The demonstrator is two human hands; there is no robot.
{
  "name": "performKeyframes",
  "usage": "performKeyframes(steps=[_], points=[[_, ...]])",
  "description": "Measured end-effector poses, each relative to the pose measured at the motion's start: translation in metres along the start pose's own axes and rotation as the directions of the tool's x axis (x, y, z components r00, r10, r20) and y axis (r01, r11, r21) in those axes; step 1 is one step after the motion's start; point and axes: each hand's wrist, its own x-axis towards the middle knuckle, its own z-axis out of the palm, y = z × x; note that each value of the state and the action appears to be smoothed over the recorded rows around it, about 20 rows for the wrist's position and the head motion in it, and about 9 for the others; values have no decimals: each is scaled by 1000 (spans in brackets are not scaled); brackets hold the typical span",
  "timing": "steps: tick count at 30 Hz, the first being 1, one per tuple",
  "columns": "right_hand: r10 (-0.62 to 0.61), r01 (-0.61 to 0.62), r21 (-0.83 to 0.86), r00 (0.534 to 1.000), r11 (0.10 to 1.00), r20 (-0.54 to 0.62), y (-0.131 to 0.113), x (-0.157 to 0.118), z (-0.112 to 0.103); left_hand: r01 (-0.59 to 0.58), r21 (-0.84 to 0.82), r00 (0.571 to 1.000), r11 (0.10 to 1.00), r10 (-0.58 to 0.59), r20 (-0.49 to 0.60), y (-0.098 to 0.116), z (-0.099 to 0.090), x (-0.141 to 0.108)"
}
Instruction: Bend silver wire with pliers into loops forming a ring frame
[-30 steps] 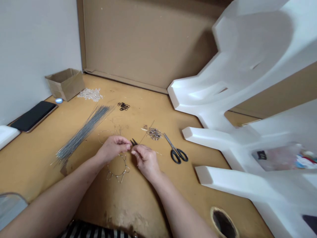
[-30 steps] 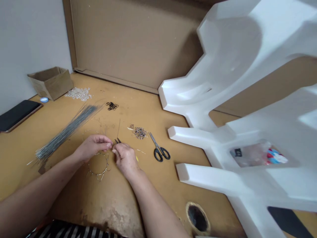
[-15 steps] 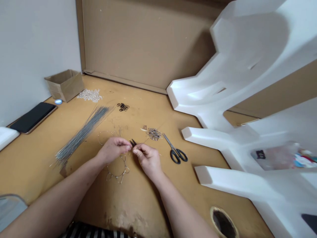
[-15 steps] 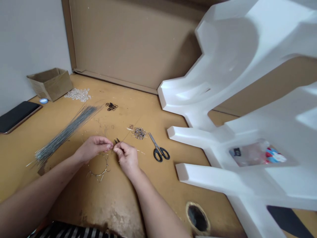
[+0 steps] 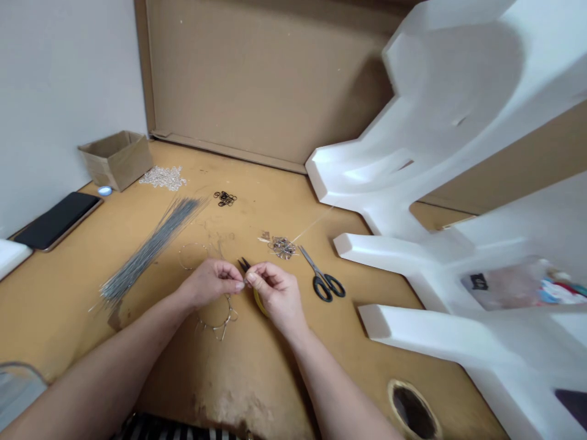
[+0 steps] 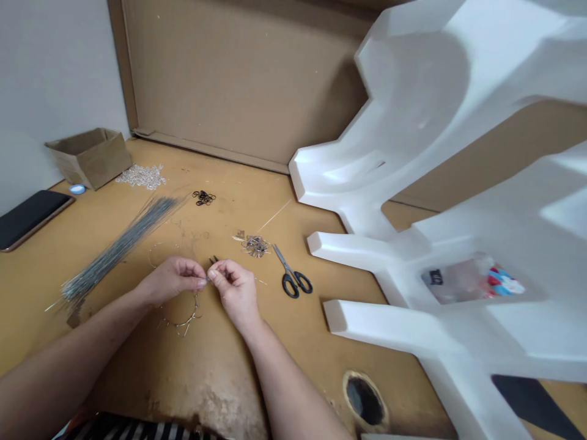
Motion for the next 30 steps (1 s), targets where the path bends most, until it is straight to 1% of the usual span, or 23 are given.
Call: performKeyframes(steps=[2, 5, 8, 10, 12, 14, 16, 20, 23, 27, 30], points=[[11, -11, -15, 1000, 1000, 2, -1, 0, 0, -11, -13, 1000, 1000, 12, 17, 0, 0, 0], [13, -13, -27, 1000, 1000, -1, 0, 0, 0, 4, -39, 1000, 999, -3, 26, 0, 1, 0], [1, -1, -65, 1000, 998, 4, 0, 0, -1, 3, -13, 1000, 1000, -3, 1, 1, 3, -1], [-34, 34, -134, 999, 990, 2, 0, 0, -3, -12, 30, 999, 999, 13, -50, 4, 4, -2], [-96, 95, -258, 995, 961, 8, 0, 0, -5, -23, 51, 990, 998, 30, -135, 7, 3, -2], [-172, 171, -400, 985, 901, 33, 1, 1, -7, -36, 37, 973, 999, 44, -226, 8, 1, -1], [-240, 249, -505, 967, 826, 85, 5, 2, -7, -52, 23, 960, 998, 56, -275, 8, -1, 0], [-320, 380, -606, 924, 699, 210, 14, 2, -4, -60, 62, 956, 996, 75, -282, 3, -4, 2], [-332, 415, -637, 909, 650, 253, 19, 1, -3, -60, 105, 958, 993, 87, -275, 0, -4, 3], [-331, 432, -626, 902, 649, 279, 21, 0, -3, -61, 115, 965, 992, 88, -247, 0, -3, 2], [-324, 409, -594, 912, 693, 250, 20, 1, -1, -64, 129, 971, 990, 92, -223, 1, -1, 2]])
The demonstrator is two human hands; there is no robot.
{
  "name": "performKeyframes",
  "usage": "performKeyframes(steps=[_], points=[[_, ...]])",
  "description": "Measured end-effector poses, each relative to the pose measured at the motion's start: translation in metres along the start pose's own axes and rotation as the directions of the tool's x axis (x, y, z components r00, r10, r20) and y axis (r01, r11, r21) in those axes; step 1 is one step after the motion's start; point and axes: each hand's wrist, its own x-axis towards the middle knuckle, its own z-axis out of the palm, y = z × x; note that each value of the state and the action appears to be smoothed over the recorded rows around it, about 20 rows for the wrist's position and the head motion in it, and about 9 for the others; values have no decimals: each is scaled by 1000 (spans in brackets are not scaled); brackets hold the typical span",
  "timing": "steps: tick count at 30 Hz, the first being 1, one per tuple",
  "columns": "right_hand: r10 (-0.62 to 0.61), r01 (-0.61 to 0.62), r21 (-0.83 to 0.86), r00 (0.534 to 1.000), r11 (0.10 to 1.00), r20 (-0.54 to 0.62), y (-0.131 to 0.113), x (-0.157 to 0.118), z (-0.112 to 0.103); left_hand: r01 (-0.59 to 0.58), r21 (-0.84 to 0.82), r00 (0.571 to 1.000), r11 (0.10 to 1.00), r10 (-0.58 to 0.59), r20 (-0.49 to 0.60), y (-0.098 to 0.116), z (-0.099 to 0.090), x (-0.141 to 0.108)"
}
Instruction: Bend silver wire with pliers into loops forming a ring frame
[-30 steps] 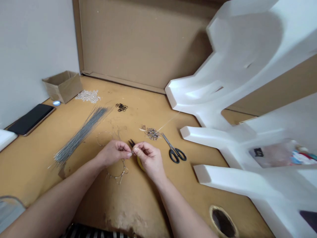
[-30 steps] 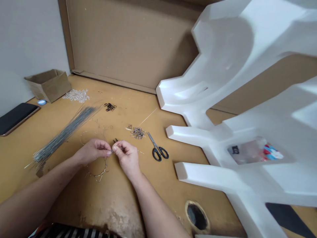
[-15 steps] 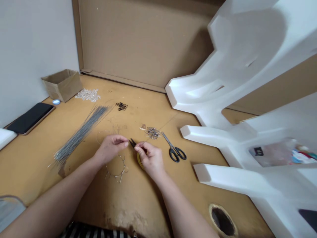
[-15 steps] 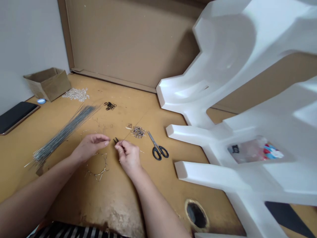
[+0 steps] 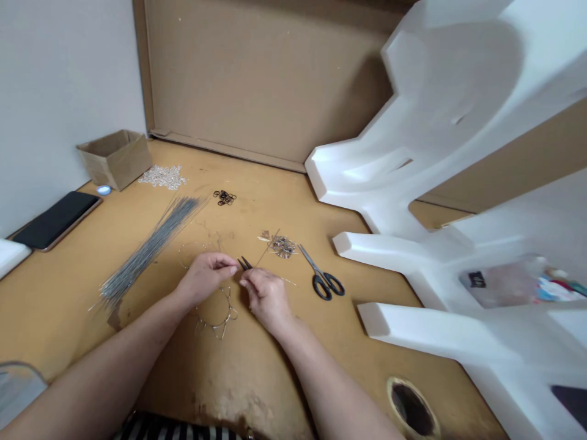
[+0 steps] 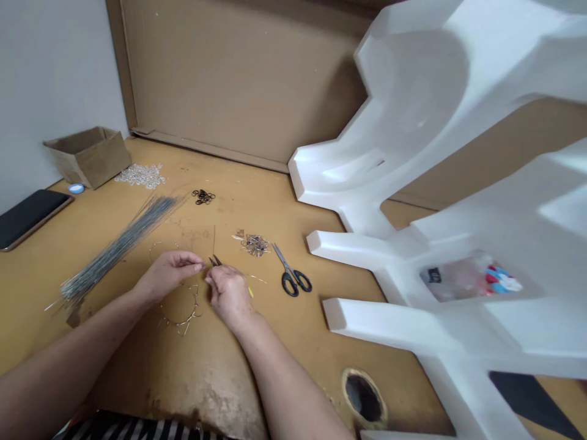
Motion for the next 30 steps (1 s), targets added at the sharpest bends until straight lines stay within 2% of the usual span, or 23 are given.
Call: performKeyframes(steps=[4, 7, 10, 16, 25, 30], points=[[166, -153, 246, 986, 957, -33, -6, 3, -3, 40, -60, 997, 997, -36, 73, 3, 2, -1], [312, -272, 467, 950, 841, -8, -10, 5, -6, 92, -142, 983, 986, -67, 171, 3, 4, -2], [391, -330, 586, 920, 740, 26, -14, 7, -9, 117, -182, 974, 976, -76, 215, 2, 4, -2], [455, -370, 646, 890, 667, 40, -17, 7, -8, 123, -158, 968, 980, -84, 236, -2, 3, -3], [544, -375, 787, 837, 489, 61, -14, 10, -11, 149, -128, 966, 980, -117, 231, 2, 4, -5], [564, -374, 807, 824, 458, 62, -17, 10, -14, 138, -116, 968, 984, -109, 225, 2, 3, -5]])
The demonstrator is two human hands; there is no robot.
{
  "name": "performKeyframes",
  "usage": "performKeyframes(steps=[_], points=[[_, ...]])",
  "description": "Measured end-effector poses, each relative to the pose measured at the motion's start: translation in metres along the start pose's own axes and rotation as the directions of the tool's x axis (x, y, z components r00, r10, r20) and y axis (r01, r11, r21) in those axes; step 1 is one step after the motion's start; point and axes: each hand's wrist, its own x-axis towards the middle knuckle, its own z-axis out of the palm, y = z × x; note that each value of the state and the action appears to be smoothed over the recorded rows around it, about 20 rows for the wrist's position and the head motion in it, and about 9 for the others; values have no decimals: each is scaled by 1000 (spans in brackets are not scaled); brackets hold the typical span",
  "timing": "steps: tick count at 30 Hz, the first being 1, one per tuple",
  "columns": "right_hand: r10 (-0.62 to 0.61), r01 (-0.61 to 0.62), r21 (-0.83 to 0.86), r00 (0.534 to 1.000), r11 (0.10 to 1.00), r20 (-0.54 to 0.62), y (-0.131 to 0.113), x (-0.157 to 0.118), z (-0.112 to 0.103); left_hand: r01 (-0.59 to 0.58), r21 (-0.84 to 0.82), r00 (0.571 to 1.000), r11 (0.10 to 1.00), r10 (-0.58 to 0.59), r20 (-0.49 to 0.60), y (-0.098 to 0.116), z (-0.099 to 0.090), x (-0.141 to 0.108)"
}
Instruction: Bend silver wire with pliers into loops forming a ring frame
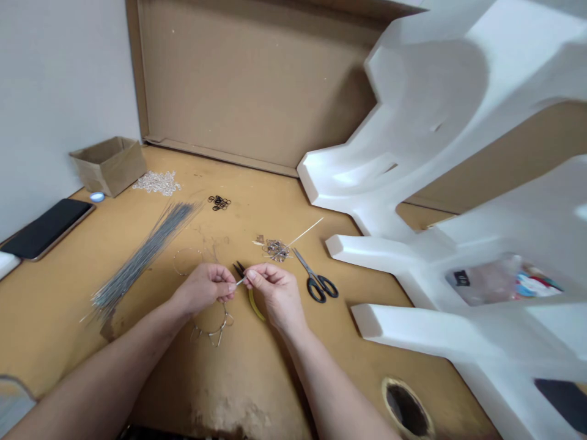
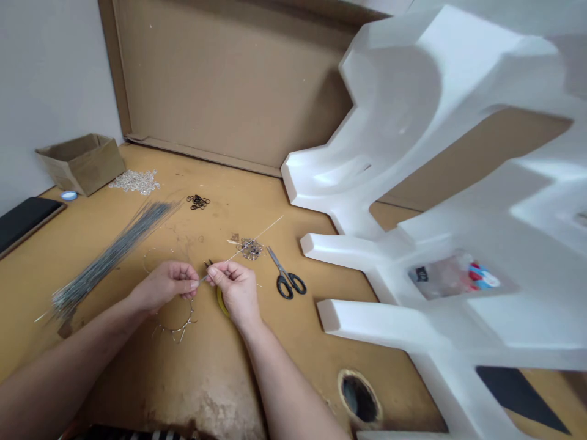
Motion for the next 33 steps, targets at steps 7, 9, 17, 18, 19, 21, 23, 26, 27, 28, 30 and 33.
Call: performKeyframes(steps=[7, 9, 17, 18, 19, 21, 23, 26, 27, 28, 30, 33], points=[[-15, 15, -34, 1000, 999, -14, -4, -1, 0, -35, 30, 999, 999, 34, 10, -4, -1, 1], [-28, 28, -51, 1000, 998, -11, -5, -1, -1, -35, 33, 999, 999, 35, 25, -5, -1, 2], [-23, 25, -28, 997, 999, 70, 4, 0, -2, 10, -67, 993, 998, -3, 114, 4, 0, -3], [-16, 18, -27, 996, 999, 86, 5, 0, -1, 18, -86, 993, 996, -8, 115, 4, 1, -3], [-13, 17, -33, 995, 999, 94, 5, 0, 0, 26, -106, 994, 994, -14, 112, 4, 2, -3], [-15, 21, -60, 996, 998, 93, 4, -2, 1, 42, -148, 995, 988, -28, 97, 2, 2, -2], [-14, 21, -75, 996, 997, 88, 3, -3, 3, 49, -181, 996, 982, -34, 85, 0, 2, -1], [2, 3, -52, 996, 999, 94, 3, -4, 4, 56, -209, 996, 976, -40, 80, -1, 1, 0], [10, -7, -28, 994, 1000, 106, 4, -4, 4, 57, -221, 996, 974, -41, 77, 0, 1, 0], [19, -20, 4, 992, 1000, 122, 4, -3, 3, 58, -233, 996, 971, -42, 73, 0, 1, 0], [30, -43, 81, 987, 996, 158, 3, -2, 2, 62, -255, 997, 965, -47, 68, 2, 1, -1], [21, -49, 151, 983, 987, 183, 1, 1, 0, 67, -271, 997, 960, -53, 57, 3, 1, -2]])
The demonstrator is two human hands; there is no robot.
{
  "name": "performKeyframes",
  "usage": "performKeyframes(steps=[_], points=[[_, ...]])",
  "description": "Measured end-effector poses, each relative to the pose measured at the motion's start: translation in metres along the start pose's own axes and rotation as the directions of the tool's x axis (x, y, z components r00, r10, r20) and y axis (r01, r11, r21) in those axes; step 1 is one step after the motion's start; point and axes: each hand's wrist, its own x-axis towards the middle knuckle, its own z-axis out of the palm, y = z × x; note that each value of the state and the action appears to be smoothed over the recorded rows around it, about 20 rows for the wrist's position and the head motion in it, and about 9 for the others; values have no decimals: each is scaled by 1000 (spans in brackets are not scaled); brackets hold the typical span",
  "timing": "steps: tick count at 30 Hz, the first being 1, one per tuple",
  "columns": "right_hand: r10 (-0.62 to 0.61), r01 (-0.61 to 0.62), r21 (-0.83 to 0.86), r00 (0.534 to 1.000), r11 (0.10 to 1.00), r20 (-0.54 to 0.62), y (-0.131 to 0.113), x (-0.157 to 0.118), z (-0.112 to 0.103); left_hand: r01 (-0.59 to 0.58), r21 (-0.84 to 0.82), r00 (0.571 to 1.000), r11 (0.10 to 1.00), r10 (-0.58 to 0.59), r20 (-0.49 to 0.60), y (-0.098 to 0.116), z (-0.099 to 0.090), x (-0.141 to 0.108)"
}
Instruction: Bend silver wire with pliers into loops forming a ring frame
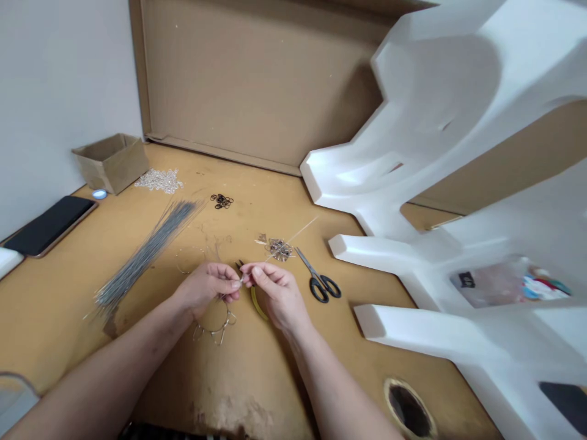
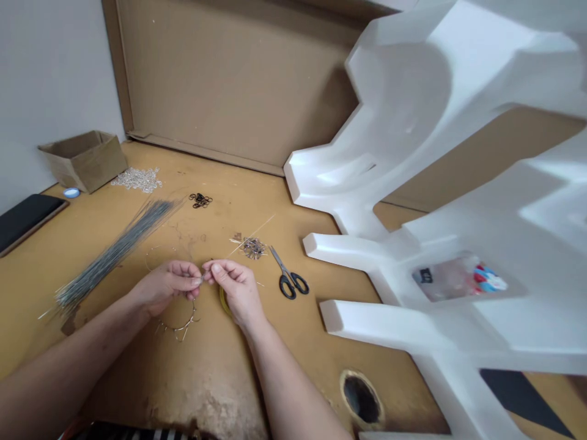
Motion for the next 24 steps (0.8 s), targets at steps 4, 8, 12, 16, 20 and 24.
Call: performKeyframes(steps=[4, 8, 12, 16, 20, 24], points=[[-2, 2, -27, 1000, 1000, -8, 1, -1, -1, 4, -6, 1000, 1000, -4, -17, 1, 0, 0], [-7, 2, -99, 999, 995, -43, 6, -1, 0, 7, 0, 1000, 1000, -7, -25, 0, -1, 1], [-25, 16, -137, 998, 990, -60, 8, -1, 1, 20, 13, 999, 1000, -20, -24, 1, 0, 0], [-28, 15, -169, 997, 986, -77, 10, 1, 0, 46, 19, 999, 999, -46, -10, 2, 0, -1], [-6, -8, -181, 997, 984, -76, 11, 2, 0, 51, -10, 999, 999, -52, -17, 1, 0, 0], [11, -26, -143, 995, 989, -99, 9, 3, 6, 43, -70, 999, 997, -45, -21, 1, -1, 1]])
